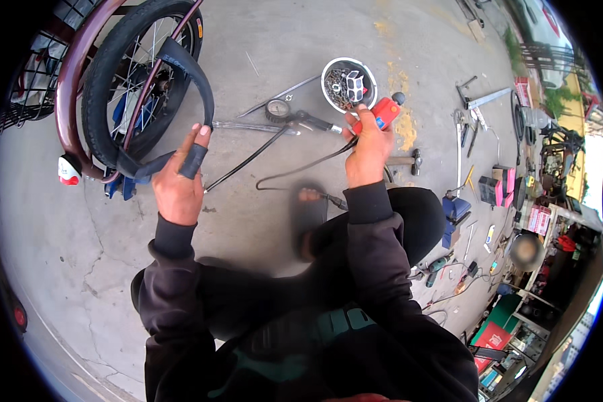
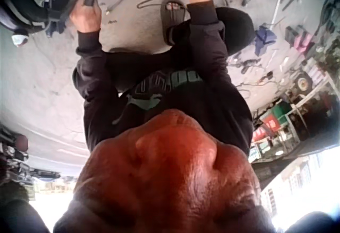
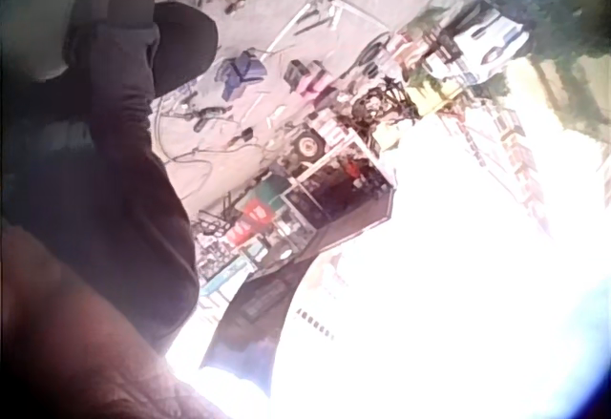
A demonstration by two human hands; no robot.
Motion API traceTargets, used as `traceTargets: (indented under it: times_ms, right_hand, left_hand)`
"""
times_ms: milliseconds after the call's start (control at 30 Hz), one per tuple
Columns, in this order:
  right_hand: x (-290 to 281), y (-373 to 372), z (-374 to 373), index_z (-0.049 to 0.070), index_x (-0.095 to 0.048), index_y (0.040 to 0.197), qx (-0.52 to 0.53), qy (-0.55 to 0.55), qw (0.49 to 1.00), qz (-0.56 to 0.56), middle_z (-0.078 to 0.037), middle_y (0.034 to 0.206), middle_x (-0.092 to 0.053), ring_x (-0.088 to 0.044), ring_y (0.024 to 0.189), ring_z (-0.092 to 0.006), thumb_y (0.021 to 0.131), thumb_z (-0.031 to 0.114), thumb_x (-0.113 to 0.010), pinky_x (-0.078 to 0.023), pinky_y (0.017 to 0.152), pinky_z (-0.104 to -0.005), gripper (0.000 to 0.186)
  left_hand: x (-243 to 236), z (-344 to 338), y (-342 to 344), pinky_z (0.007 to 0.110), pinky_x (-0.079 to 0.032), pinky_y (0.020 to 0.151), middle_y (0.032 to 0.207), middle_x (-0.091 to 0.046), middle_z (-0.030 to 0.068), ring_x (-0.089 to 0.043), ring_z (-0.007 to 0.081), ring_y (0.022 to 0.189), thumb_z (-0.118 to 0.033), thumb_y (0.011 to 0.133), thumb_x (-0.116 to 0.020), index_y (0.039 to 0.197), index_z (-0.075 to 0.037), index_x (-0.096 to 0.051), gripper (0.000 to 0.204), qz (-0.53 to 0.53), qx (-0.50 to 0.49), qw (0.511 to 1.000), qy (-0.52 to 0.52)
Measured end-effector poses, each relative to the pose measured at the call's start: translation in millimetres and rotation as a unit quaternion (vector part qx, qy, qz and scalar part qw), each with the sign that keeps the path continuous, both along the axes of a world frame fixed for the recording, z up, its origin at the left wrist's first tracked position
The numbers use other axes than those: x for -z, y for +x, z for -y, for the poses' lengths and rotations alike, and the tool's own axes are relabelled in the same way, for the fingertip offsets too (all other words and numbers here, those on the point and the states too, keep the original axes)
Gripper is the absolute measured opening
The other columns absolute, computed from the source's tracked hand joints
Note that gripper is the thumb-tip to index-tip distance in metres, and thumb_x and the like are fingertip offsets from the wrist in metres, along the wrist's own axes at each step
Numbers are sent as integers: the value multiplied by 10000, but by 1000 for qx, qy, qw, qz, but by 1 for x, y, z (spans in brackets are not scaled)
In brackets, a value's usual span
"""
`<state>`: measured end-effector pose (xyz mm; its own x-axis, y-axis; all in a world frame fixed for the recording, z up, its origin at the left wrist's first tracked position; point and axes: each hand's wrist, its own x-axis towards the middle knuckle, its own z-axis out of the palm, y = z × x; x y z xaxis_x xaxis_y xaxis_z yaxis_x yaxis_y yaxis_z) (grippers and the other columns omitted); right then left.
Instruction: The person repairs a punctured bicycle inner tube by locating the leak, applying a patch, and using a handheld electric tool to heat and seal the repair. The person also retrieves a power adapter from a cluttered workbench to power the tool.
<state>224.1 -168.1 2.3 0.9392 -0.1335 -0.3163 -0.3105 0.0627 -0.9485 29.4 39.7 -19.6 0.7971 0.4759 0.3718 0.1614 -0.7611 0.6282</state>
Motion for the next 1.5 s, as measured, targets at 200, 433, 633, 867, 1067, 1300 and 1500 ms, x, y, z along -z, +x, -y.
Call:
traceTargets:
  times_ms: [200,433,633,867,1067,1300,1500]
  right_hand:
    - [-21,-32,-7,63,-528,1128,-133,16,990,-54,-41,936,-600,-593,725,-140,852,205,-693,-424,548,-275,352]
    - [-51,-113,-56,-3,-421,1289,-452,-67,884,99,-67,953,-576,-559,712,-106,943,318,-600,-412,530,-202,504]
    - [-43,-136,-69,-48,-438,1342,-483,-137,798,333,-155,1051,-618,-626,906,-242,890,191,-666,-495,811,-309,559]
    - [-46,-147,-75,19,-527,1316,-492,-216,742,401,-167,943,-631,-659,748,-343,758,147,-769,-533,616,-380,622]
    - [-41,-149,-76,40,-542,1306,-492,-239,734,404,-155,932,-628,-656,742,-331,761,180,-770,-530,604,-383,607]
    - [-40,-150,-78,62,-549,1305,-498,-253,722,409,-140,940,-630,-657,728,-314,762,210,-773,-530,588,-377,606]
    - [-38,-151,-78,68,-553,1298,-506,-267,712,407,-136,955,-635,-663,733,-308,765,212,-770,-538,589,-380,594]
  left_hand:
    - [-7,-5,-5,270,-512,851,1218,-644,151,-681,241,997,85,874,-569,1232,-73,-632,396,31,-7,995,-96]
    - [-6,-6,-31,331,-573,691,1241,-628,79,-684,282,836,42,816,-575,1272,-243,-606,538,28,-9,998,-57]
    - [-13,-5,-52,314,-571,728,1247,-632,86,-695,287,889,92,802,-574,1229,-144,-631,491,8,-21,998,-63]
    - [-6,-9,-54,317,-579,705,1258,-626,77,-700,276,869,41,798,-623,1218,-192,-637,480,10,-20,999,-25]
    - [-6,-9,-56,316,-577,684,1253,-629,73,-697,280,839,28,791,-636,1235,-208,-630,502,18,-22,999,-15]
    - [-5,-11,-57,313,-572,658,1255,-628,64,-689,281,814,17,759,-662,1217,-188,-647,502,12,-20,1000,-15]
    - [-3,-12,-55,312,-571,647,1254,-629,67,-687,280,806,14,743,-671,1205,-172,-659,498,1,-15,1000,3]
